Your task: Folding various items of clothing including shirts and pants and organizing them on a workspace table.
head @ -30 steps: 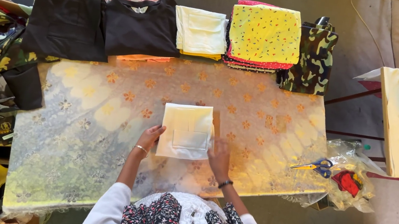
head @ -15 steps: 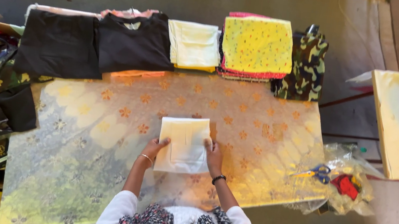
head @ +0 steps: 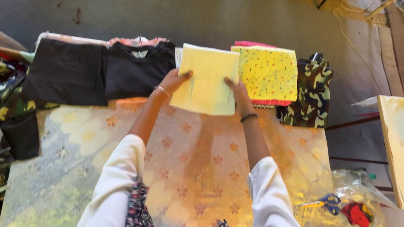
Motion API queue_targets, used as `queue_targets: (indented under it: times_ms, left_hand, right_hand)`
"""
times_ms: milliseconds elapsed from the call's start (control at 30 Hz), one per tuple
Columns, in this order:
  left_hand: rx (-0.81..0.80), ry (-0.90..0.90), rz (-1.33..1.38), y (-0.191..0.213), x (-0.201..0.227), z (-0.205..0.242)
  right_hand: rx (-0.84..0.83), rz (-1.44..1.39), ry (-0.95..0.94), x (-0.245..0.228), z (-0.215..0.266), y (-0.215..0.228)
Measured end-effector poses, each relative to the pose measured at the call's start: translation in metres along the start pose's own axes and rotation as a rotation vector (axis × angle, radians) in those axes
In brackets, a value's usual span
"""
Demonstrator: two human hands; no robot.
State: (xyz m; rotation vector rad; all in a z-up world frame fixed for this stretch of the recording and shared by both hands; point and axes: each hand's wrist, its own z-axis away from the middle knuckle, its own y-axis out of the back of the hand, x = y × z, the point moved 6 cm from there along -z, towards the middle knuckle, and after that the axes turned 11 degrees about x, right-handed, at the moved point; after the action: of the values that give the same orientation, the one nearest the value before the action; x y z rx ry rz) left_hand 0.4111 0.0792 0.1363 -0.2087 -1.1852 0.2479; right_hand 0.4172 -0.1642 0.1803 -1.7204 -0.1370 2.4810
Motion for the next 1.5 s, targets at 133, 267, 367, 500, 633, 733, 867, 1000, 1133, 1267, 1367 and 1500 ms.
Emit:
queue_targets:
  times_ms: [133,267,367,500,633,733,867,1000,1133,1267,1367,1500]
  left_hand:
    - [0.051,-0.245,-0.093,0.017,-0.029,-0.113]
    - [0.331,-0.454,-0.835,0.060,-0.084,-0.130]
    - [0.449,-0.293,-0.745,0.057,-0.076,-0.081]
    - [0.590,-0.437,-0.579,0.071,-0.074,-0.027]
    - [0.689,-0.612,-0.678,0.107,-0.109,0.101]
    - [0.751,-0.623,-0.878,0.142,-0.161,0.233]
    - [0.898,-0.590,-1.251,0.156,-0.154,0.389]
    - [0.968,-0.412,-1.667,0.213,-0.186,0.463]
    - [1.439,0.047,-1.943,0.367,-0.173,0.551]
    - [1.819,0.061,-1.723,0.453,-0.058,0.643]
    - [1.751,0.095,-1.587,0.516,-0.060,0.643]
    - [1.436,-0.196,-1.320,0.488,-0.050,0.535]
  right_hand:
    - [0.067,0.253,0.178,-0.014,-0.075,0.000]
    - [0.202,0.888,0.686,0.091,-0.168,0.045]
    - [0.337,1.007,0.305,0.055,-0.096,0.007]
    - [0.388,0.957,0.713,0.064,-0.036,0.000]
    - [0.417,0.806,0.791,0.204,0.064,0.066]
    - [0.384,1.079,0.818,0.229,0.155,0.080]
    - [0.342,1.143,0.749,0.213,0.234,0.059]
    - [0.231,1.160,0.837,0.202,0.259,0.052]
    - [0.201,1.099,0.654,0.204,0.258,0.055]
    - [0.208,1.073,0.619,0.204,0.259,0.057]
    - [0.231,1.081,0.634,0.209,0.266,0.060]
    - [0.307,1.074,0.623,0.215,0.272,0.061]
